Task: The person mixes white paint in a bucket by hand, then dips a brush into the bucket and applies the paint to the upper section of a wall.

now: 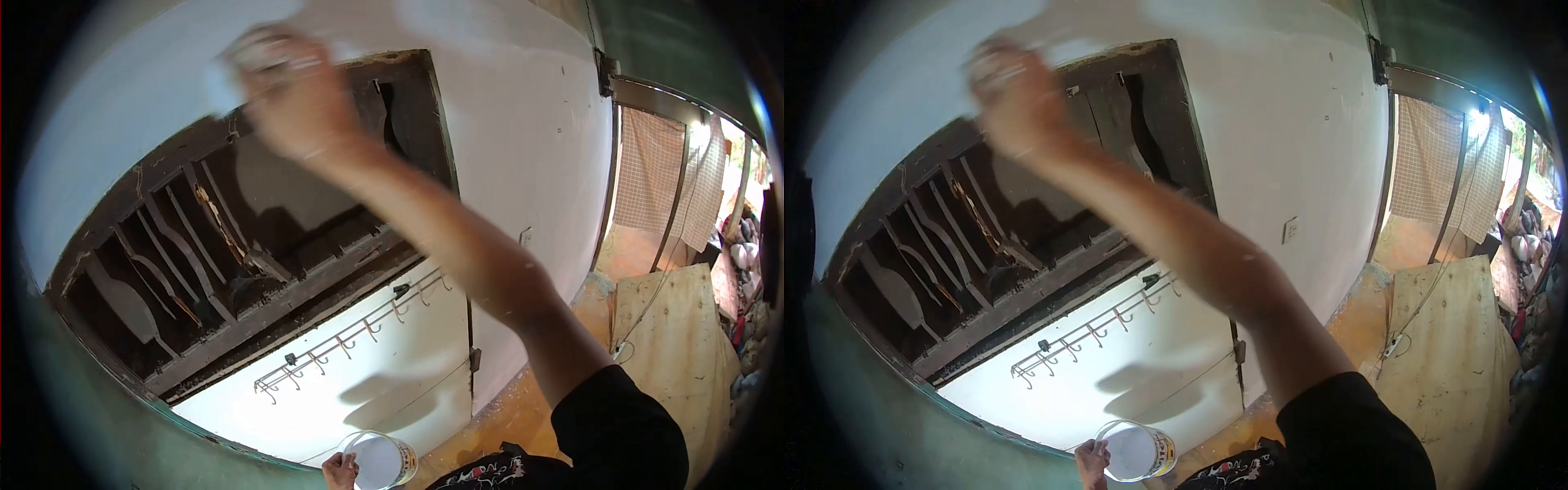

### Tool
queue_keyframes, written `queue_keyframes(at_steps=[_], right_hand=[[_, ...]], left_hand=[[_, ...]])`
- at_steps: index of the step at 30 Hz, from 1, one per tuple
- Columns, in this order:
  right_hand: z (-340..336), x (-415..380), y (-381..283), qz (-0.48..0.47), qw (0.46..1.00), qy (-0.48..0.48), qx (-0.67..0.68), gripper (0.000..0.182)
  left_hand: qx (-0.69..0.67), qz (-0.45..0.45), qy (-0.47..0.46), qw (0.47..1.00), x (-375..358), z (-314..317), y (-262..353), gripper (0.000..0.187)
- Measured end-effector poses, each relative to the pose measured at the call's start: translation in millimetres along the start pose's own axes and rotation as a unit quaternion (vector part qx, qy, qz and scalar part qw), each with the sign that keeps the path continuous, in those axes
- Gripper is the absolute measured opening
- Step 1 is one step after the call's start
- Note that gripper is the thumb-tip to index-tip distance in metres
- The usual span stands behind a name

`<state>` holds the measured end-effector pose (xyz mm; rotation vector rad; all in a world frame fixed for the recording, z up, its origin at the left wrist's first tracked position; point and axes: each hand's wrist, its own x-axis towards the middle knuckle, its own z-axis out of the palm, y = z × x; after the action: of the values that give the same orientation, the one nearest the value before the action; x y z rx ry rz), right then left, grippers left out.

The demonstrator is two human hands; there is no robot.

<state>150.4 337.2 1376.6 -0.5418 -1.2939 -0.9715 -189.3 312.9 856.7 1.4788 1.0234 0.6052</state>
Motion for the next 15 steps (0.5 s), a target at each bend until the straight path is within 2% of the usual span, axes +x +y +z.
queue_keyframes(at_steps=[2,3,4,5,6,7,8,9,10,11,12,13,14,15], right_hand=[[-69.7,-2.8,61.6,0.076,0.997,0.005,0.019,0.019],[-104.6,-6.3,89.7,0.107,0.994,0.021,0.026,0.021],[-138.9,-13.1,114.6,0.135,0.99,0.04,0.026,0.023],[-178.0,-19.0,124.9,0.158,0.983,0.079,-0.044,0.021],[-214.4,-29.1,125.2,0.214,0.97,0.105,-0.054,0.021],[-247.8,-43.4,120.7,0.226,0.964,0.131,-0.043,0.021],[-278.2,-60.3,111.1,0.236,0.958,0.157,-0.032,0.021],[-306.6,-81.4,95.0,0.271,0.946,0.173,-0.048,0.022],[-333.6,-107.6,80.4,0.294,0.931,0.201,-0.076,0.016],[-359.7,-138.5,60.5,0.334,0.912,0.222,-0.09,0.019],[-382.3,-173.6,39.5,0.351,0.9,0.24,-0.098,0.025],[-407.6,-213.7,18.9,0.419,0.862,0.263,-0.112,0.029],[-423.7,-254.1,-8.1,0.447,0.837,0.277,-0.149,0.032],[-444.5,-298.1,-31.4,0.506,0.789,0.3,-0.179,0.031]], left_hand=[[-0.16,0.116,0.082,0.977,-9.6,13.4,9.3,0.009],[-0.103,0.079,0.011,0.991,-2.4,-1.8,-5.6,0.009],[-0.101,0.08,0.008,0.992,-4.2,2.3,3.1,0.009],[0.007,0.049,0.027,0.998,-6.3,7.1,20.1,0.01],[0.119,0.02,0.044,0.992,-6.4,7.7,31.1,0.011],[0.128,0.025,0.038,0.991,3.9,3.1,15.2,0.011],[0.233,0.174,0.028,0.956,22.3,-2.7,-15.3,0.013],[0.327,0.318,0.016,0.89,35.5,-4.0,-30.4,0.015],[0.328,0.323,0.007,0.888,34.3,2.0,-19.5,0.015],[0.149,0.186,-0.027,0.971,25.2,11.0,0.8,0.018],[-0.037,0.036,-0.059,0.997,25.0,20.2,13.3,0.02],[-0.008,0.074,-0.073,0.995,31.7,23.5,8.1,0.027],[-0.006,0.074,-0.077,0.994,34.3,29.3,10.2,0.027],[0.02,0.038,-0.072,0.996,35.5,37.2,12.4,0.028]])
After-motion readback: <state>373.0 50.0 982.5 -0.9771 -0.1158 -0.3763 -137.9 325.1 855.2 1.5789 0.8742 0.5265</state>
